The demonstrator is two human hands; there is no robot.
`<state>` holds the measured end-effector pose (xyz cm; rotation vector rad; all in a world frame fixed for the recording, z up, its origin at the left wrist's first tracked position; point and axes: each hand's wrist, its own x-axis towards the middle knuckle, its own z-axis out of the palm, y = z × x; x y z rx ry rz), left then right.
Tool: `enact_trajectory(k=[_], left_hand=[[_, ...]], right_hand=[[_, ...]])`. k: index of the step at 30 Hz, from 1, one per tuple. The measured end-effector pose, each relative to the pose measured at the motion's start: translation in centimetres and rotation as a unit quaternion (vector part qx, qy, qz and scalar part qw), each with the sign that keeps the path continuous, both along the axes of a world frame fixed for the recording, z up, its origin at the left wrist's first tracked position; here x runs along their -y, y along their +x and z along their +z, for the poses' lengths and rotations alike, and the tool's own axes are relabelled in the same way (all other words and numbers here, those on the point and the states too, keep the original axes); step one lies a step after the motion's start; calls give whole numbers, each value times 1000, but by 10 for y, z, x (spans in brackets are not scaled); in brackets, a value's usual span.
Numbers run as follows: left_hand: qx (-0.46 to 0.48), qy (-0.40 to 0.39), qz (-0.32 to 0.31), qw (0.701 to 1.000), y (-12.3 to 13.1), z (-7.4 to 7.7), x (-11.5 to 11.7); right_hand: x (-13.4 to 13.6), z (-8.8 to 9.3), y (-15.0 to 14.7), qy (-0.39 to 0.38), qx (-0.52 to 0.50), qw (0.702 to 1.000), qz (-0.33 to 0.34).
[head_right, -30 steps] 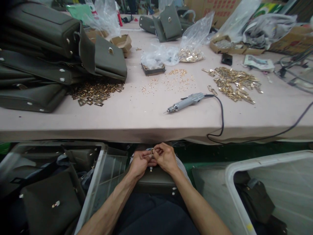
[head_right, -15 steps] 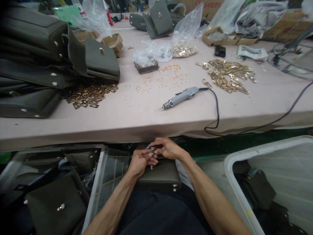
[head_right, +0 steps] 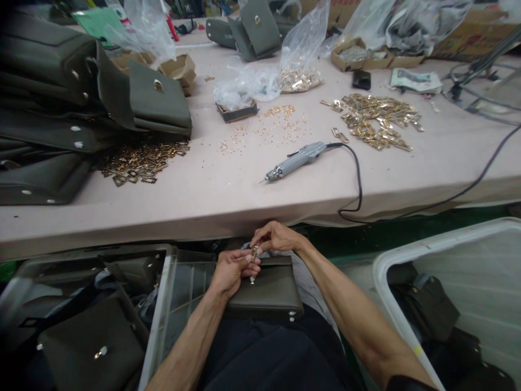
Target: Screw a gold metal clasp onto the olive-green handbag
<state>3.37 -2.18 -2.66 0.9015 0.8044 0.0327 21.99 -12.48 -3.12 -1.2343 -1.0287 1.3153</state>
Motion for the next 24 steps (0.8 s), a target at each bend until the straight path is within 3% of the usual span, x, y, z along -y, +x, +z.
enact_trajectory(k=[12, 24], left_hand=[[29, 22, -35, 999, -2, 0, 3], [54, 18, -50, 997, -7, 7, 2]], right_hand=[[5, -10, -2, -11, -29, 999, -21], [10, -4, -2, 5, -23, 999, -30]])
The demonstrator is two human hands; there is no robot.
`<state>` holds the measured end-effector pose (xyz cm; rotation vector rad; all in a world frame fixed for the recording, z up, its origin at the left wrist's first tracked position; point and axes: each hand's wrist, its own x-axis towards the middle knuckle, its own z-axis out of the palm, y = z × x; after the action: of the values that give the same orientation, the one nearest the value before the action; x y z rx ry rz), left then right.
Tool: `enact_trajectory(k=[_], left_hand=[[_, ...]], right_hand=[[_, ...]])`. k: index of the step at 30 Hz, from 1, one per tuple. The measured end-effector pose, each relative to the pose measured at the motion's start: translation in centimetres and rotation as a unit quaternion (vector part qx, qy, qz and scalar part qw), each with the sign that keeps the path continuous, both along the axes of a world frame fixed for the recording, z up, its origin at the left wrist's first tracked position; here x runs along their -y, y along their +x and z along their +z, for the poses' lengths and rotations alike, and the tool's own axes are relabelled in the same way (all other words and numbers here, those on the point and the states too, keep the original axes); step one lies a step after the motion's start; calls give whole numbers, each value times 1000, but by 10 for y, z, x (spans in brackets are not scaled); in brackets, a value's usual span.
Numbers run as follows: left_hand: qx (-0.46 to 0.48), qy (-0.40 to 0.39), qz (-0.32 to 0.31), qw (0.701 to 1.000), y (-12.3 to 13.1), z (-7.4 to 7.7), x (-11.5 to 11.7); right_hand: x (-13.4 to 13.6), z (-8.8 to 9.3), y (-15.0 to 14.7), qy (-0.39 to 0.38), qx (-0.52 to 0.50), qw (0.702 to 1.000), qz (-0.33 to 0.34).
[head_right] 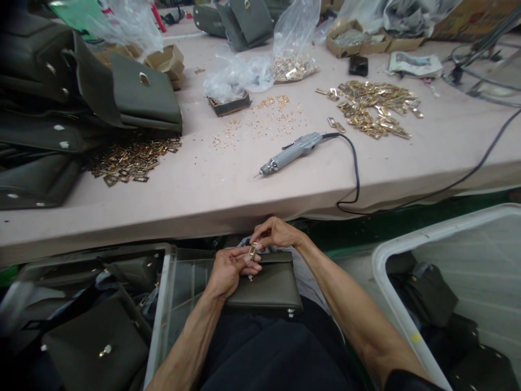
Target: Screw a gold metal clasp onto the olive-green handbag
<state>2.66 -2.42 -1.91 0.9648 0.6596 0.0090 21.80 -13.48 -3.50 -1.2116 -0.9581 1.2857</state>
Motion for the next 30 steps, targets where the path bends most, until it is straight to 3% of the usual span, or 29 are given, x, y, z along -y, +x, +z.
enact_trajectory(k=[8, 18, 30], left_hand=[[-6, 9, 4, 1000, 0, 1, 1], [-25, 18, 33, 999, 2, 1, 3], [-52, 3, 68, 996, 0, 0, 0]], right_hand=[[0, 2, 0, 2, -24, 1000, 10], [0, -10, -2, 6, -23, 1000, -16], [-8, -6, -10, 6, -42, 999, -27]])
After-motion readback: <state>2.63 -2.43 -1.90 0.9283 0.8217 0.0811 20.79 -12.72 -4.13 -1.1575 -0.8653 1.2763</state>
